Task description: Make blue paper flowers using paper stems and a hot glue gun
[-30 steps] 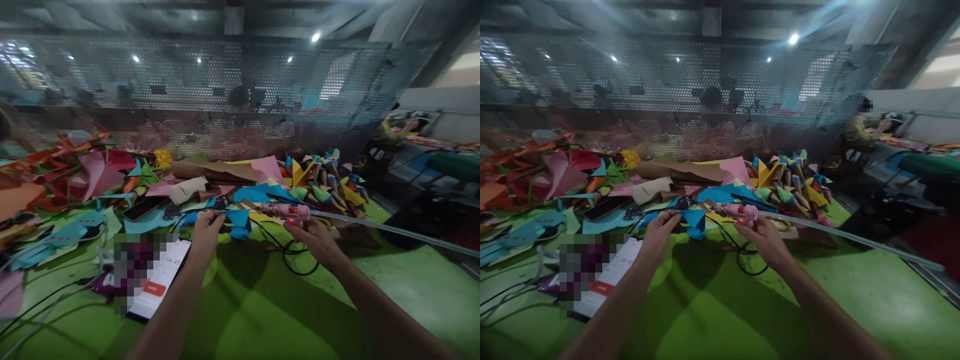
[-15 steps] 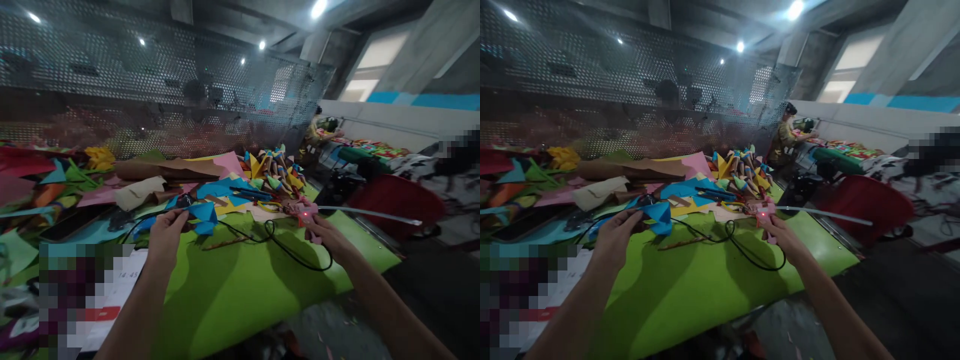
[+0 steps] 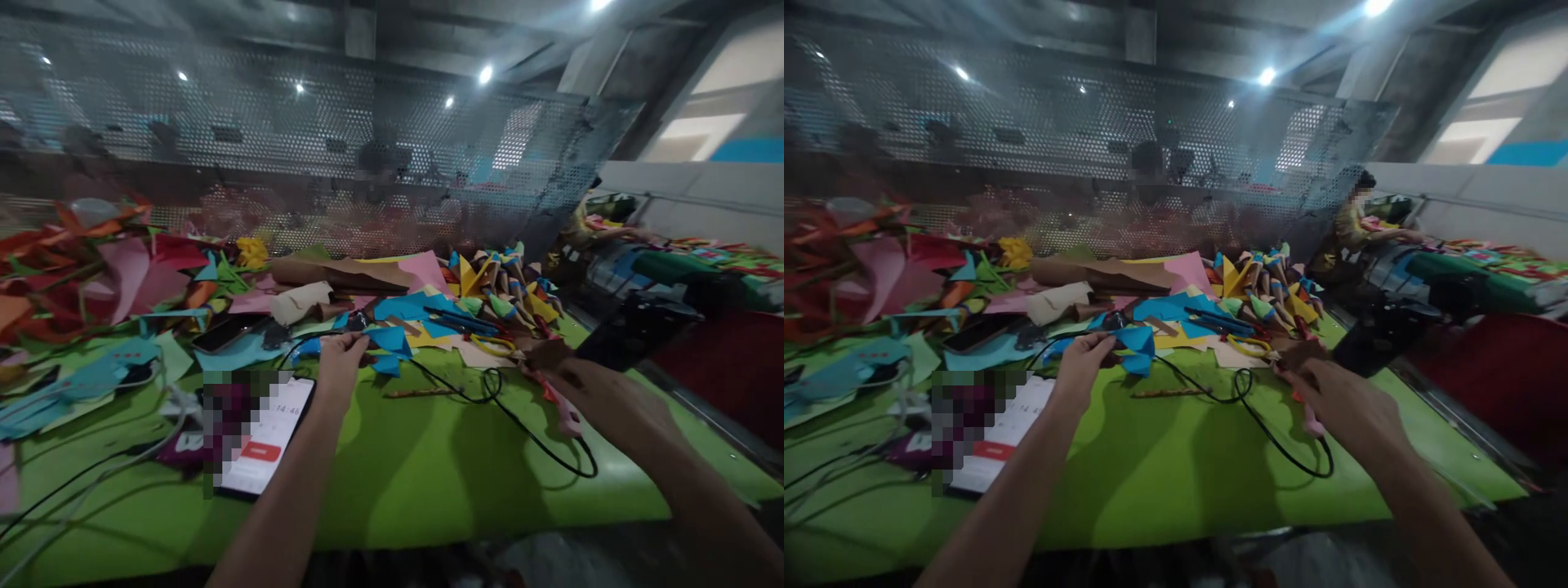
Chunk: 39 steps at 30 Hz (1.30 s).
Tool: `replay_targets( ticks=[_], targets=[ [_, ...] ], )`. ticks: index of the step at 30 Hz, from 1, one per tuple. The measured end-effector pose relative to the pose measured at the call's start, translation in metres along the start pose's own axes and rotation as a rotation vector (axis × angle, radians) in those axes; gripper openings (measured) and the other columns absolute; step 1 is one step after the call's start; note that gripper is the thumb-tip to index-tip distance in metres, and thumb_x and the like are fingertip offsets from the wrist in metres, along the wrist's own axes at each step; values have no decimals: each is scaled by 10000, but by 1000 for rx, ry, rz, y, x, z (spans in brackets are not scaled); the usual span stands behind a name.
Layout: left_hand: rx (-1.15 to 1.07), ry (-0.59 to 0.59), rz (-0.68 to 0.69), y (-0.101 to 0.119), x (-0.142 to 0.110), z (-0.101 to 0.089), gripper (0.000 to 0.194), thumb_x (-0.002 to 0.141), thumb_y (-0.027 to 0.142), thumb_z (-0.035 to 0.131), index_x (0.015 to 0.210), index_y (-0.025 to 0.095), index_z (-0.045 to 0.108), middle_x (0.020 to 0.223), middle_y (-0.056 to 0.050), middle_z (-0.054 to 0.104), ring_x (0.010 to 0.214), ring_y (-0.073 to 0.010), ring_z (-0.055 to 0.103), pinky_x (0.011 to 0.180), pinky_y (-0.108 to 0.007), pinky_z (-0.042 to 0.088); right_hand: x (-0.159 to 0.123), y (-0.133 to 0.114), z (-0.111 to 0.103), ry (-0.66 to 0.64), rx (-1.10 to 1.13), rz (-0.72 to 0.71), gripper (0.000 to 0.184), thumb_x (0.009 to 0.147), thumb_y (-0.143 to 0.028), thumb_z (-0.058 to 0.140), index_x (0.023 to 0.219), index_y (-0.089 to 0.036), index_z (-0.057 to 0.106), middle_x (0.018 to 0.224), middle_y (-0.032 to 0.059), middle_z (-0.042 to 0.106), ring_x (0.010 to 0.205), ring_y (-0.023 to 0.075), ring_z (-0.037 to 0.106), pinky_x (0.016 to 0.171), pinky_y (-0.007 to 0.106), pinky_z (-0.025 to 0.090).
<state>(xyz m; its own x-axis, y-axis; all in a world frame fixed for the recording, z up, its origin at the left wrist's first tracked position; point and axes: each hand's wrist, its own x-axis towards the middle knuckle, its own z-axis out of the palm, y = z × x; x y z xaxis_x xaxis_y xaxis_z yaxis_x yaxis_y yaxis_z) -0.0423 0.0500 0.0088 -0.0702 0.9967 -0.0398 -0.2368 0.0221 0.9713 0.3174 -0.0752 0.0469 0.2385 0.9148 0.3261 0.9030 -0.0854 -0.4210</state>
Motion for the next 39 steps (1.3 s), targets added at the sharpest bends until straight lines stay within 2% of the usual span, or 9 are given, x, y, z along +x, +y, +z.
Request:
replay_targets(
  ticks=[4, 8, 12, 15, 19, 25, 30, 34, 39],
  targets=[
    [-15, -32, -7, -3, 2, -2, 247, 608, 354, 764, 719, 143, 700, 644, -15, 713, 464, -119, 598, 532, -253, 491, 29, -72, 29, -174, -21, -303, 217, 887, -396, 545, 850, -257, 708, 883, 60, 729, 789, 251, 640, 675, 329, 410],
    [-30, 1, 0, -3, 2, -3, 229, 616, 334, 746, 730, 142, 696, 653, -16, 716, 465, -111, 601, 537, -243, 486, 53, -131, 84, -337, 51, -420, 204, 869, -211, 549, 944, -238, 736, 1026, 67, 744, 952, 253, 654, 797, 321, 438],
    [-50, 38, 23, -1, 3, -6, 236, 627, 335, 727, 758, 141, 697, 660, -14, 713, 476, -103, 594, 533, -228, 467, 58, -160, 129, -338, 60, -401, 167, 817, -255, 650, 957, -211, 729, 1065, 101, 726, 908, 265, 651, 711, 305, 430],
    [-67, 69, 46, 2, 4, -7, 242, 628, 348, 722, 749, 140, 688, 644, -13, 704, 483, -103, 590, 516, -216, 441, 54, -167, 147, -336, 95, -384, 138, 776, -248, 686, 906, -220, 725, 1064, 86, 716, 913, 252, 637, 700, 292, 424],
    [-77, 103, 48, 5, 3, -8, 248, 632, 355, 721, 751, 141, 681, 670, -19, 712, 491, -100, 593, 507, -207, 421, 53, -165, 146, -340, 147, -365, 97, 726, -161, 667, 797, -212, 707, 997, 65, 712, 844, 217, 624, 656, 276, 405],
    [-26, 96, 63, 1, 5, -9, 185, 699, 322, 680, 774, 152, 687, 703, -15, 720, 498, -107, 622, 541, -216, 454, 75, -136, 106, -274, 282, -323, 70, 746, -252, 650, 790, -201, 669, 777, 27, 694, 727, 198, 607, 678, 306, 422],
    [90, 73, 95, -8, 4, -3, 183, 717, 327, 699, 793, 161, 700, 700, -8, 692, 503, -128, 638, 543, -244, 487, 76, -136, 81, -154, 918, -60, 325, 654, -447, 782, 841, -202, 676, 776, 12, 664, 701, 166, 576, 656, 292, 443],
    [93, -1, 115, -14, -1, 5, 169, 730, 321, 683, 778, 159, 697, 709, -14, 692, 540, -131, 636, 569, -260, 520, 61, -159, 91, -312, 1095, 4, 373, 613, -473, 821, 819, -189, 696, 743, -1, 652, 654, 139, 545, 642, 281, 427],
    [48, -52, 90, -12, -5, 9, 186, 692, 326, 712, 768, 157, 694, 691, 0, 671, 555, -132, 637, 566, -253, 537, 53, -169, 112, -322, 998, -53, 287, 656, -429, 785, 801, -190, 719, 760, 7, 675, 730, 173, 576, 719, 313, 450]
  ],
)
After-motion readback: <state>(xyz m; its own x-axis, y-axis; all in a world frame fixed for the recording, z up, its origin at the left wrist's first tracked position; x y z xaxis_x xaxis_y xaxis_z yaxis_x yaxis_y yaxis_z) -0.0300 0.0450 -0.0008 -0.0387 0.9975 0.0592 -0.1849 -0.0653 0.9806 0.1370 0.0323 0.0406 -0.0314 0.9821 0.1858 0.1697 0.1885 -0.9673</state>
